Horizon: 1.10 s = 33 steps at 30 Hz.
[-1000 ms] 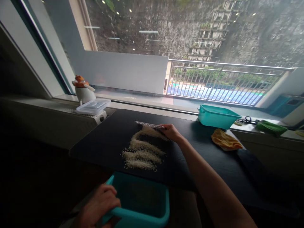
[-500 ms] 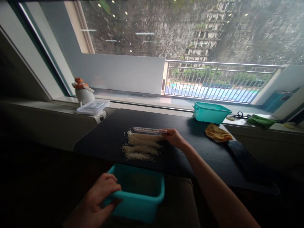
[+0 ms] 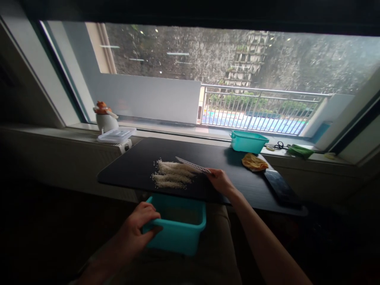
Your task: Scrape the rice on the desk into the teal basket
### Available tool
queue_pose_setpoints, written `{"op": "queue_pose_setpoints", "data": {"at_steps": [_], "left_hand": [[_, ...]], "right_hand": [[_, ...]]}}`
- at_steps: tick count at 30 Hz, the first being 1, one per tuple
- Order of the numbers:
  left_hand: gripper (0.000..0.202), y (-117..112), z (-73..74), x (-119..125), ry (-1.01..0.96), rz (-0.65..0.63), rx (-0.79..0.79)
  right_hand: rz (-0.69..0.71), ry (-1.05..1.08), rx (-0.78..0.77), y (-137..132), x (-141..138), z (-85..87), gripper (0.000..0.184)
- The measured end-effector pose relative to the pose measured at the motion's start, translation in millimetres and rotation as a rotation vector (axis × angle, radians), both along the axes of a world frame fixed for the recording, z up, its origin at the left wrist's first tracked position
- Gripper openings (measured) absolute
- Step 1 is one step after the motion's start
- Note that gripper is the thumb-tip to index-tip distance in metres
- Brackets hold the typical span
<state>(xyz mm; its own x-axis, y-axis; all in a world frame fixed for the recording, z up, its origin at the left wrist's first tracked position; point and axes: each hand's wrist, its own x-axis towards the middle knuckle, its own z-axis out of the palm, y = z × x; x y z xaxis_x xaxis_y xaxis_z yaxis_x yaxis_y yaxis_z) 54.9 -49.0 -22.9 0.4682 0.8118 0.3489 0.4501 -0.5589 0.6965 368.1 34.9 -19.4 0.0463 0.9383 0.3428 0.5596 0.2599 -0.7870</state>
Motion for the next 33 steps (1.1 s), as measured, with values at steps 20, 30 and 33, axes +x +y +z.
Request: {"op": "queue_pose_setpoints", "data": {"at_steps": [20, 30, 33], "left_hand": [[0.007, -11, 3.8, -1, -0.003, -0.025, 0.076], [0.011, -12, 4.6, 0, -0.003, -0.026, 0.11], [0.011, -12, 6.0, -2, 0.006, -0.025, 0.107]], "right_hand": [[-0.048, 0.165, 0.007, -102, 13, -0.3, 0.025], [-0.072, 0.227, -0.005, -100, 8, -3.0, 0.028], [-0.032, 0.238, -0.027, -94, 4, -5.5, 0.027]]}}
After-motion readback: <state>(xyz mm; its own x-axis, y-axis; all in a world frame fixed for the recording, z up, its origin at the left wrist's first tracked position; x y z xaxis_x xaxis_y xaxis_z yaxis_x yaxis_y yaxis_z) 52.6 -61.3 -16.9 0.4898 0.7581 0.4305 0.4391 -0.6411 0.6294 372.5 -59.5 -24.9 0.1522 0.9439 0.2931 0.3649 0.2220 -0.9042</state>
